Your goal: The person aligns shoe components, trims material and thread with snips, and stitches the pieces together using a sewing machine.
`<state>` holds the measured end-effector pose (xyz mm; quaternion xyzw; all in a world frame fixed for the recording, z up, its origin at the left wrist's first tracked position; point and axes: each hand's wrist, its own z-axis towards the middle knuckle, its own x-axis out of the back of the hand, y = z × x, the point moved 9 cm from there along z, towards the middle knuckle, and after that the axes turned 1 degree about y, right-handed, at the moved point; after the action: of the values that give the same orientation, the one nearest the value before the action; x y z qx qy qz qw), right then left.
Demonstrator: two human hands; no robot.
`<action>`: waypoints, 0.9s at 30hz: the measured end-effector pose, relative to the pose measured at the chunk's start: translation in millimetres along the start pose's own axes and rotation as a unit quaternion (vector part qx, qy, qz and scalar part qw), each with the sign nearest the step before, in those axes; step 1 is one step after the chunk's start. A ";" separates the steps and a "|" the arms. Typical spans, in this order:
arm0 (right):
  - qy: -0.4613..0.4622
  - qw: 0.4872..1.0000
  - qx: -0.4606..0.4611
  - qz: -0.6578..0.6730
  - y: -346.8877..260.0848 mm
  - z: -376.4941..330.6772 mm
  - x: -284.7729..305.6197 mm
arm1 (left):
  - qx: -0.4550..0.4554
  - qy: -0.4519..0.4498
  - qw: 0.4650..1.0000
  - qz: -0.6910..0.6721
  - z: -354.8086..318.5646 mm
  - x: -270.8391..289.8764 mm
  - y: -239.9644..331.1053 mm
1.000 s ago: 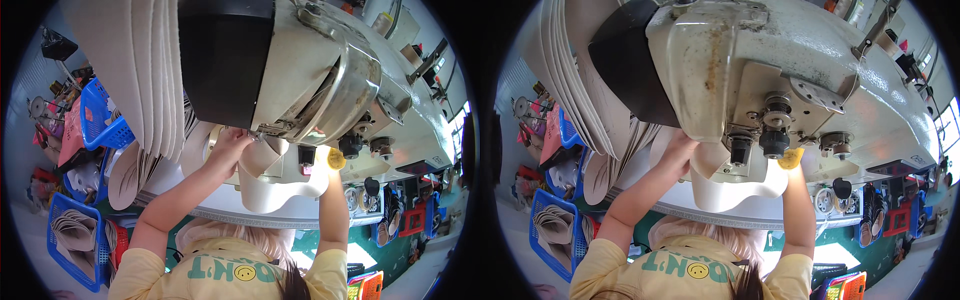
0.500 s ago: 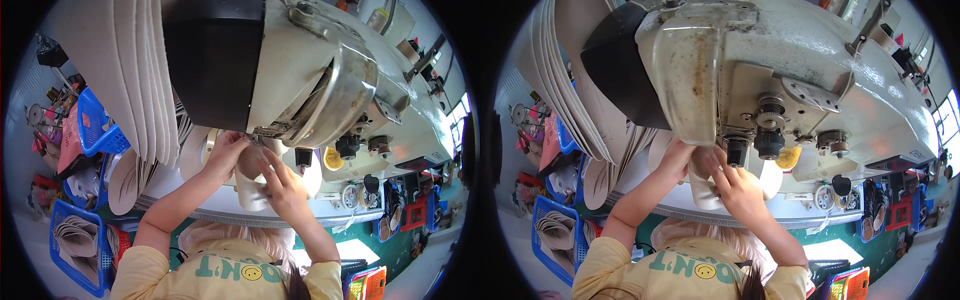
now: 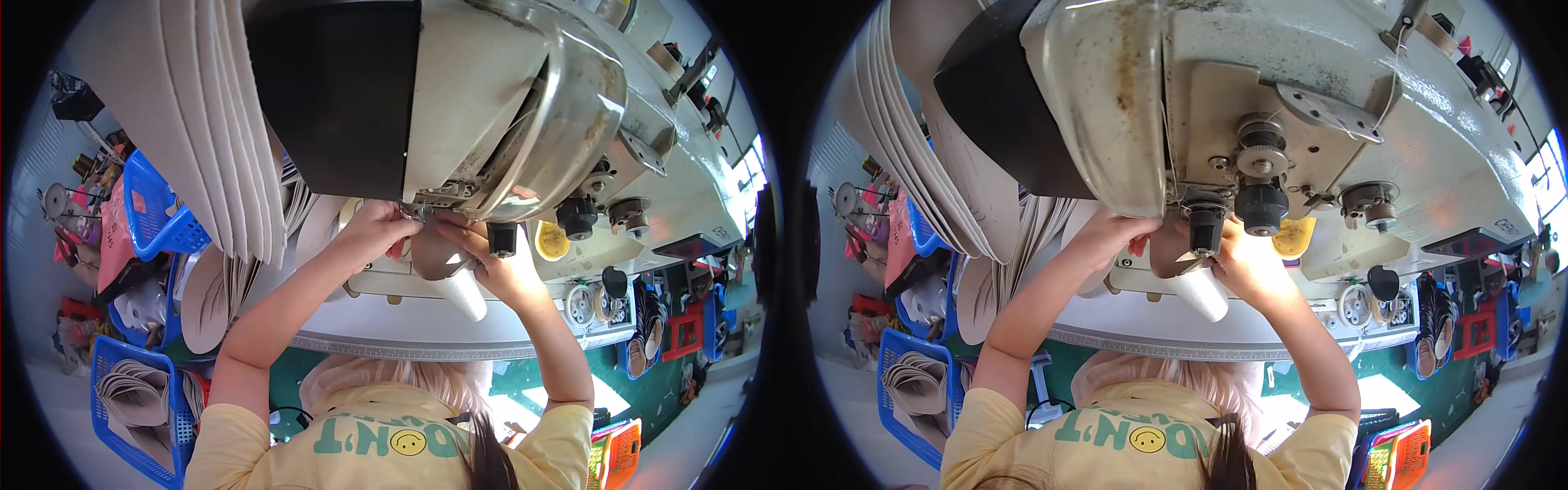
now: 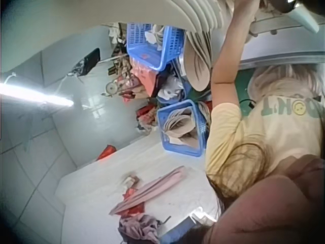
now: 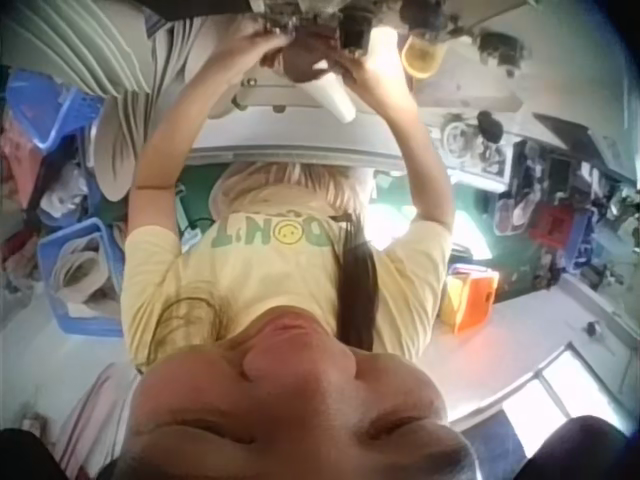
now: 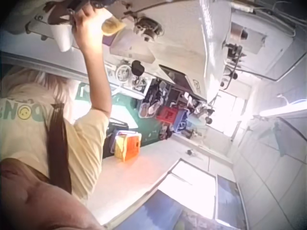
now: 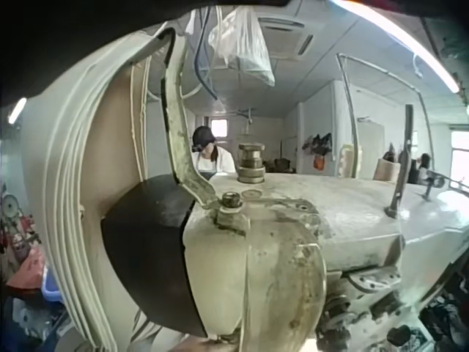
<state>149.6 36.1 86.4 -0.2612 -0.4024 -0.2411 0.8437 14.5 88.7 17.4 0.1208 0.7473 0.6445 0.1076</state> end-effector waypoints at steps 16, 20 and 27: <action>-0.010 0.999 -0.029 -0.014 8.1 -4.5 -8.2 | 0.022 0.007 0.999 0.025 -4.1 -1.0 5.9; -0.018 1.000 -0.025 0.000 14.1 -8.7 -13.1 | 0.013 0.018 0.999 0.038 -3.1 2.0 7.7; 0.078 0.981 -0.111 0.135 30.8 -31.8 19.6 | 0.023 -0.012 1.000 0.003 -2.6 2.2 3.5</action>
<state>197.2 35.1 77.5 -0.3861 -0.2672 -0.1875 0.8628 11.7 87.5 21.2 0.1327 0.7604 0.6257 0.1120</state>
